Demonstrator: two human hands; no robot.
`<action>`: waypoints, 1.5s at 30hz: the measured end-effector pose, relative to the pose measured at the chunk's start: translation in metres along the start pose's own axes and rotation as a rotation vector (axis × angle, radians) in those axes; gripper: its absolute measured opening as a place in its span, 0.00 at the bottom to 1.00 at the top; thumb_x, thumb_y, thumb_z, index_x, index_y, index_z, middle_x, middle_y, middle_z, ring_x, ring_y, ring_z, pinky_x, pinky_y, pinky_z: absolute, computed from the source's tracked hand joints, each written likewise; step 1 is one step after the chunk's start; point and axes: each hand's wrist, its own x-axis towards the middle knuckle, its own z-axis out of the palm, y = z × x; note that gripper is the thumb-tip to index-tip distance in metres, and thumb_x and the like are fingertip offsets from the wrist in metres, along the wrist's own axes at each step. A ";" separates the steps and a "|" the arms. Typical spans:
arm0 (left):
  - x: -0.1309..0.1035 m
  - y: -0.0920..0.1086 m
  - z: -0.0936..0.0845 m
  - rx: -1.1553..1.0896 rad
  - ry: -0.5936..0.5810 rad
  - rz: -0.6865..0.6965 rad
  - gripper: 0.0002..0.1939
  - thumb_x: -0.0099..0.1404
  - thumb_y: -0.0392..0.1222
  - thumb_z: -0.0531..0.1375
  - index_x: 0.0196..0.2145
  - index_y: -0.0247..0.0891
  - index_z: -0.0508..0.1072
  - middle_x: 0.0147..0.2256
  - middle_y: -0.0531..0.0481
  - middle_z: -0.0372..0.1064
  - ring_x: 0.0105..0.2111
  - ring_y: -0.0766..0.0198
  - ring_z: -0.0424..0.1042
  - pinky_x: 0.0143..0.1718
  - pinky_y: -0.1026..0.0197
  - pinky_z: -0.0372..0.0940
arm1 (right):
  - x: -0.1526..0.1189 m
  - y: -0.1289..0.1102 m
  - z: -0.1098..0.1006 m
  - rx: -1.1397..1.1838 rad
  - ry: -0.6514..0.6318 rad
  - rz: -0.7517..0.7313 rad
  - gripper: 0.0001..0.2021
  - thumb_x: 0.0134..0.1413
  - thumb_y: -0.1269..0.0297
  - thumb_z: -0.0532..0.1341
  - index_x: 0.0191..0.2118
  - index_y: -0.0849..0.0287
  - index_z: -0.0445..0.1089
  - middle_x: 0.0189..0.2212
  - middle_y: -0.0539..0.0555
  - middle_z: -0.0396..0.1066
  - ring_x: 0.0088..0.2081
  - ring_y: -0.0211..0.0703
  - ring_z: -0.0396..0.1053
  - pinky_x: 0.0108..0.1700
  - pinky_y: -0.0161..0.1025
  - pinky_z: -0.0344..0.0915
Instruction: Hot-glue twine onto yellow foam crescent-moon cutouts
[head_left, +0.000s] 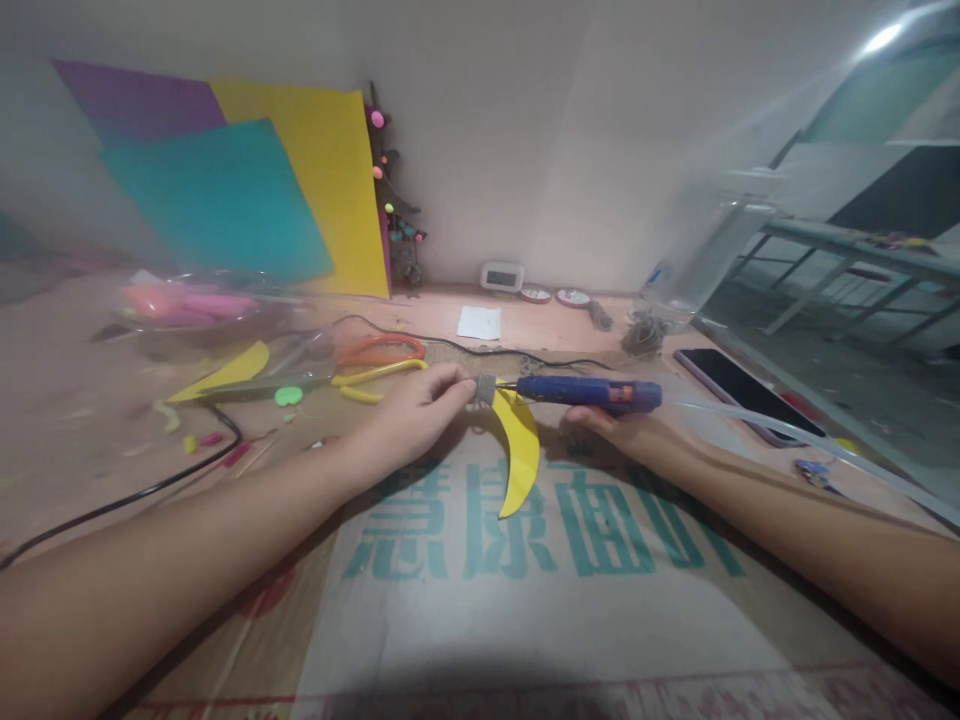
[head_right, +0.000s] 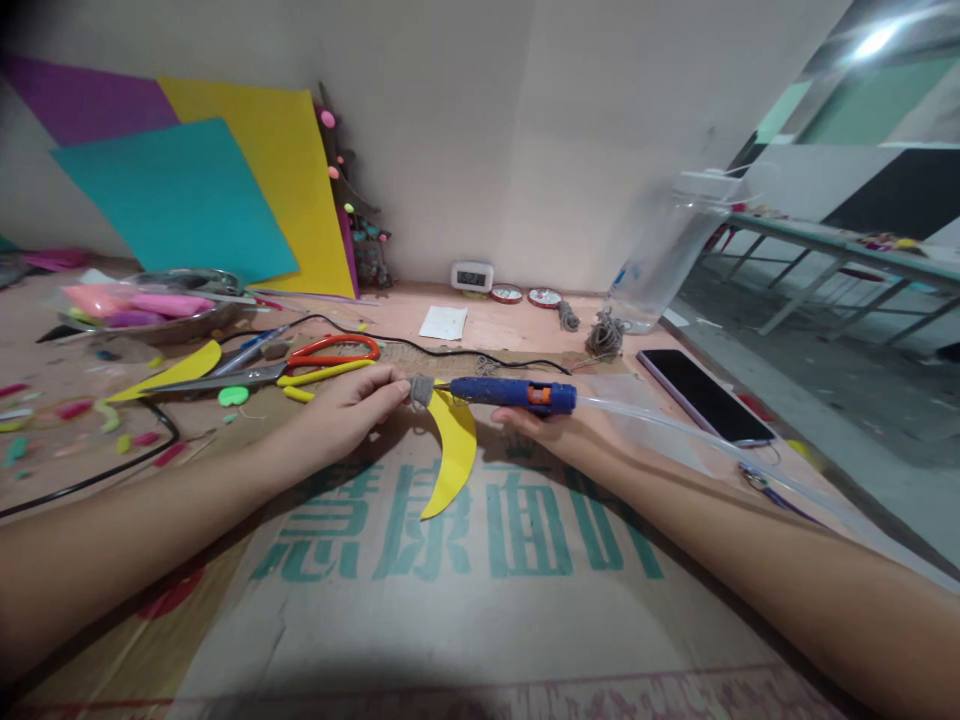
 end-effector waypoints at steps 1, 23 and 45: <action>0.000 0.000 0.000 0.001 0.002 -0.003 0.14 0.65 0.48 0.50 0.25 0.39 0.61 0.20 0.56 0.57 0.21 0.66 0.59 0.22 0.64 0.53 | 0.000 -0.001 0.000 -0.006 0.006 -0.002 0.12 0.39 0.51 0.66 0.22 0.52 0.66 0.24 0.53 0.73 0.31 0.53 0.74 0.33 0.45 0.72; 0.001 -0.003 0.002 -0.008 -0.009 0.008 0.15 0.66 0.48 0.50 0.25 0.39 0.61 0.20 0.57 0.58 0.22 0.67 0.60 0.23 0.65 0.53 | 0.009 -0.006 -0.013 -0.043 0.008 0.041 0.18 0.50 0.45 0.59 0.23 0.55 0.70 0.23 0.54 0.72 0.28 0.48 0.71 0.30 0.42 0.67; 0.005 -0.008 0.012 0.058 0.027 0.015 0.15 0.65 0.49 0.49 0.25 0.38 0.63 0.21 0.56 0.58 0.23 0.65 0.61 0.24 0.64 0.54 | 0.056 -0.005 -0.055 0.073 -0.154 0.006 0.23 0.54 0.43 0.56 0.34 0.60 0.75 0.27 0.55 0.75 0.27 0.39 0.70 0.27 0.33 0.63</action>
